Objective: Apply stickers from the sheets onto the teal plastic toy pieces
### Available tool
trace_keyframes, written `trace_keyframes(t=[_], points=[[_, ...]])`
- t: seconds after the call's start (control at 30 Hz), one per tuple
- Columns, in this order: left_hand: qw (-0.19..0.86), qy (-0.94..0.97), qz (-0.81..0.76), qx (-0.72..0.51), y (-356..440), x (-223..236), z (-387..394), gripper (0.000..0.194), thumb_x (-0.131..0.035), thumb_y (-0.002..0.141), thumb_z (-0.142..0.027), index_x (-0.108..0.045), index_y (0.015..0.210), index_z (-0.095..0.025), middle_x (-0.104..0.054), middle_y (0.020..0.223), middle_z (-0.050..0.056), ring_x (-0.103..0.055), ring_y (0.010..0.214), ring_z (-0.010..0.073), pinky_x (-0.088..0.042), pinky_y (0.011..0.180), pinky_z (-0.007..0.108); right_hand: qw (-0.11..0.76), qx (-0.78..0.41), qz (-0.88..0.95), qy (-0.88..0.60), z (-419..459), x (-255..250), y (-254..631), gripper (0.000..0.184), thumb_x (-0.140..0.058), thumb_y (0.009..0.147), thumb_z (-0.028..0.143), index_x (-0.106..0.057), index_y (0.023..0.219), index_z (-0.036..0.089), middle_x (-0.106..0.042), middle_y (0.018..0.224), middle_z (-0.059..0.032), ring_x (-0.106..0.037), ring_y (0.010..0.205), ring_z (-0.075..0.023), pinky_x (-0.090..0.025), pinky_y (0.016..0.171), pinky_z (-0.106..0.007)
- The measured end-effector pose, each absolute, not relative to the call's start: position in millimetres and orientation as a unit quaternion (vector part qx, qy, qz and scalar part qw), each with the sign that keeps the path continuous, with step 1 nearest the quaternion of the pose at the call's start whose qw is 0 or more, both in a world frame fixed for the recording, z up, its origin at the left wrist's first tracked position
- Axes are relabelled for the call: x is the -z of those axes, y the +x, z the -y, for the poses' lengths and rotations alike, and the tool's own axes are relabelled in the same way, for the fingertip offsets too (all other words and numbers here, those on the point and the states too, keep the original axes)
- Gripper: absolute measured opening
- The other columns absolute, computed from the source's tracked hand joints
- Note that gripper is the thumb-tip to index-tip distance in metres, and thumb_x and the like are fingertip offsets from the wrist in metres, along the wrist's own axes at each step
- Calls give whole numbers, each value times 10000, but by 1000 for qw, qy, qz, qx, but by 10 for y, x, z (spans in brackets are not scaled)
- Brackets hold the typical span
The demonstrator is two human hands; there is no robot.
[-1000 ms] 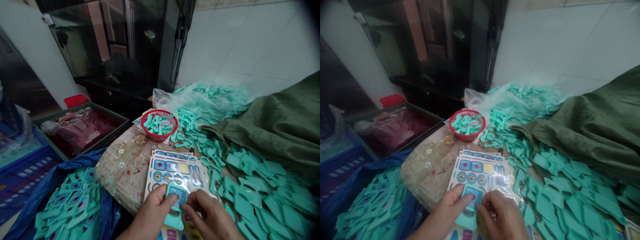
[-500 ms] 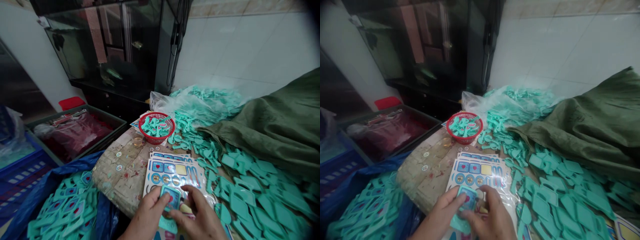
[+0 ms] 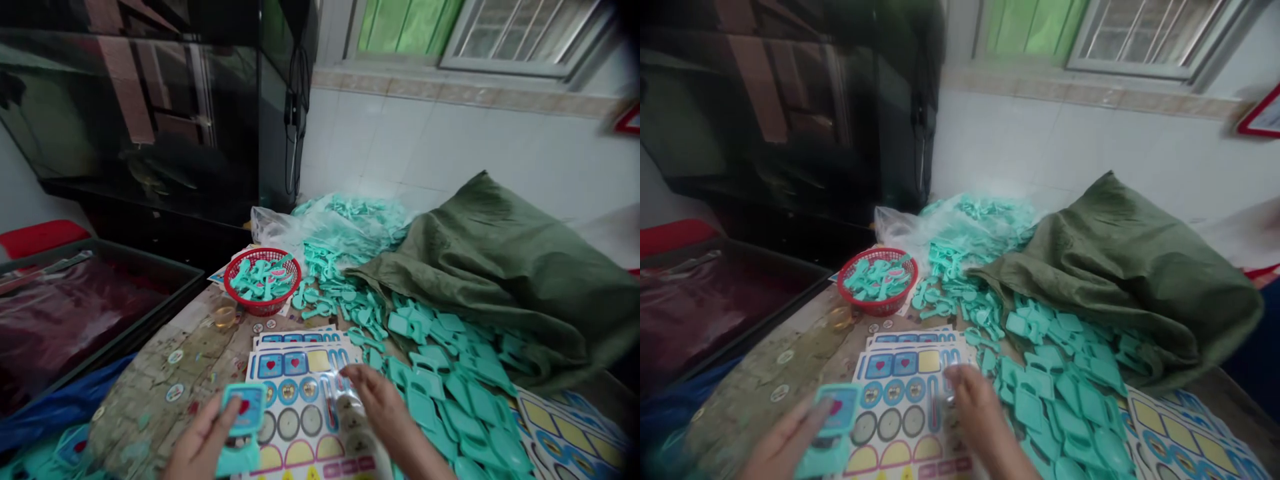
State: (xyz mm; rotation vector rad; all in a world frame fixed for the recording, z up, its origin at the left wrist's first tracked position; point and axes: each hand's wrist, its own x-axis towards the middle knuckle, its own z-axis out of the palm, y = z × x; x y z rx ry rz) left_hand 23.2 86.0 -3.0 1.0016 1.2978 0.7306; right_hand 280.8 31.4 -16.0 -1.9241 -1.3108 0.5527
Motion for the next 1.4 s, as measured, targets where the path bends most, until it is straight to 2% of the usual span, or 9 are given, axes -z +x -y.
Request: trace_keyframes(t=[0.13, 0.3, 0.43, 0.57, 0.7, 0.83, 0.97, 1.23, 1.4], points=[[428, 446, -696, -366, -147, 236, -1312, 493, -533, 708, -530, -610, 1056, -189, -676, 1108, 73, -526, 1171, 324, -399, 1013, 457, 302, -138, 433, -838, -581, 144, 3787, 262, -455, 909, 324, -628, 995, 147, -645, 1056, -97, -562, 1045, -229, -423, 914, -394], [316, 576, -675, -335, -458, 803, -1712, 754, -402, 698, -564, -450, 1271, -77, -485, 1349, 167, -353, 1314, 337, -220, 1118, 457, 206, -71, 357, -908, -781, 215, 4401, 331, -561, 877, 292, -522, 1188, 186, -554, 1193, -72, -580, 989, -210, -489, 832, -428], [266, 623, -668, -310, -456, 875, -1667, 803, -409, 691, -574, -411, 1293, -43, -432, 1384, 210, -310, 1329, 368, -191, 1118, 487, 174, -62, 348, -919, -829, 233, 4455, 270, -562, 875, 292, -559, 1117, 170, -573, 1144, -64, -587, 952, -197, -498, 802, -405], [318, 590, -672, -315, -253, 504, -1395, 784, -402, 685, -606, -466, 1266, -82, -452, 1383, 158, -351, 1310, 351, -200, 1123, 478, 198, -80, 370, -904, -802, 21, 4458, 144, -551, 874, 276, -601, 923, 151, -607, 996, -40, -580, 856, -163, -479, 753, -352], [431, 543, -604, -392, 73, 210, -1127, 620, -509, 707, -592, -526, 1188, -200, -536, 1325, 80, -466, 1240, 290, -397, 1032, 381, 278, -147, 399, -861, -623, -225, 4067, 291, -433, 891, 339, -546, 679, 176, -585, 706, -13, -542, 698, -163, -415, 604, -270], [599, 494, -463, -427, 492, 217, -859, 551, -622, 740, -472, -511, 1213, -213, -539, 1332, 94, -493, 1222, 248, -420, 1005, 338, 345, -301, 409, -789, -363, -145, 3092, 399, -427, 817, 579, -579, 808, 210, -634, 719, -3, -571, 603, -154, -417, 509, -241], [734, 392, -394, -389, 751, 286, -678, 601, -683, 712, -430, -522, 1240, -193, -592, 1270, 114, -497, 1213, 279, -434, 978, 360, 394, -566, 402, -603, -290, 84, 2239, 370, -542, 742, 570, -604, 771, 207, -645, 715, -7, -584, 662, -167, -446, 583, -250], [797, 243, -378, -404, 640, 222, -766, 503, -688, 718, -432, -580, 1147, -192, -726, 983, 68, -658, 942, 250, -502, 803, 336, 335, -247, 567, -711, -770, 199, 2453, 390, -314, 886, 418, -641, 905, 206, -616, 909, -64, -565, 925, -205, -414, 858, -314], [822, 175, -376, -391, 650, 369, -783, 468, -734, 685, -385, -600, 1091, -194, -737, 905, 51, -680, 875, 225, -495, 795, 312, 288, -170, 571, -750, -966, 421, 2575, 247, -378, 849, 332, -592, 825, 211, -556, 890, -71, -540, 844, -227, -401, 774, -344]])
